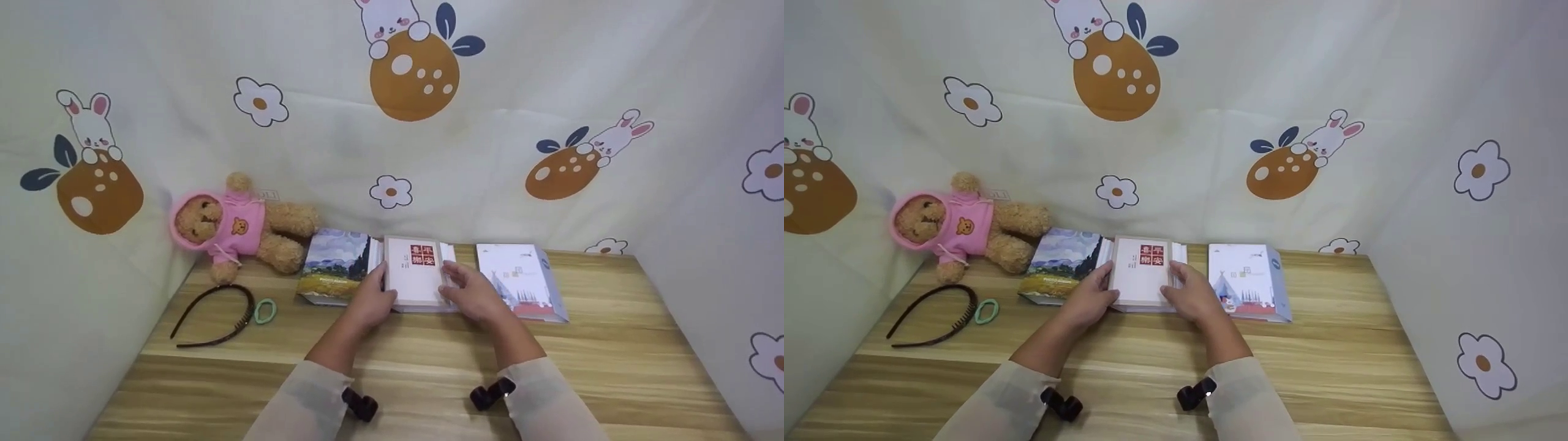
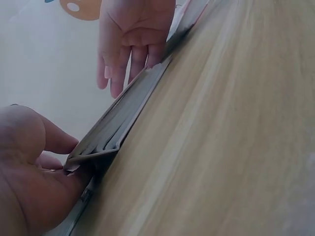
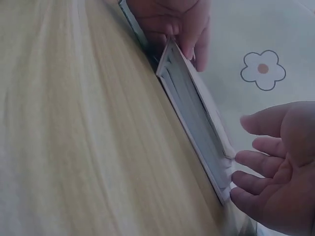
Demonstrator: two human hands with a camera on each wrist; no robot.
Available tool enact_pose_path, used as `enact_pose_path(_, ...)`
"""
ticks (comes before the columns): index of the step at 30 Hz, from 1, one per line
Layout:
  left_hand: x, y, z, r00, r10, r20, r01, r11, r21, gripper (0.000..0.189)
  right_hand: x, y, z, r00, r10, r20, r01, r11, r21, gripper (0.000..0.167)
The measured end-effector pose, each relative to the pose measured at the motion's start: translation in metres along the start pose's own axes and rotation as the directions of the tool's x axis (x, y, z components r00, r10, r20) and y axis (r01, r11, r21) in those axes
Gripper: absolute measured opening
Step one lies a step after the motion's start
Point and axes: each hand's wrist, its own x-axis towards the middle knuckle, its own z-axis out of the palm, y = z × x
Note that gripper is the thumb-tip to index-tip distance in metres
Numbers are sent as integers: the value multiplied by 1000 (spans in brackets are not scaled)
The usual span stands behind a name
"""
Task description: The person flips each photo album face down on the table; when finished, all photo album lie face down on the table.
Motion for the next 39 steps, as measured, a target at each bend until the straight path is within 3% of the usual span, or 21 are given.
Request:
enact_pose_path(5, -1, 1, 0, 1000, -4, 4, 4, 1000, -4, 78, -3, -2, 1, 1000, 17, 9, -17, 999, -46, 64)
enact_pose_path(14, -1, 1, 0, 999, -29, 13, 30, 990, -137, 77, -5, -6, 0, 999, 31, 7, -31, 998, -63, 66)
enact_pose_path(24, -6, 24, 0, 998, 42, 36, -27, 937, -348, 66, -14, -27, 4, 998, 33, 54, -29, 998, -60, 72)
enact_pose_path(29, -11, 38, 0, 988, 145, 54, -109, 898, -427, 60, -23, -41, 4, 997, -42, 65, 35, 994, 102, 69)
enact_pose_path(33, -15, 43, 2, 971, 229, 69, -176, 879, -444, 65, -26, -49, 4, 989, -122, 81, 94, 953, 287, 67)
enact_pose_path(35, -15, 44, 3, 964, 255, 80, -195, 876, -442, 68, -27, -49, 4, 988, -132, 81, 97, 935, 343, 66)
enact_pose_path(39, -14, 42, 4, 961, 257, 105, -193, 891, -412, 73, -25, -46, 4, 992, -103, 71, 71, 928, 366, 66)
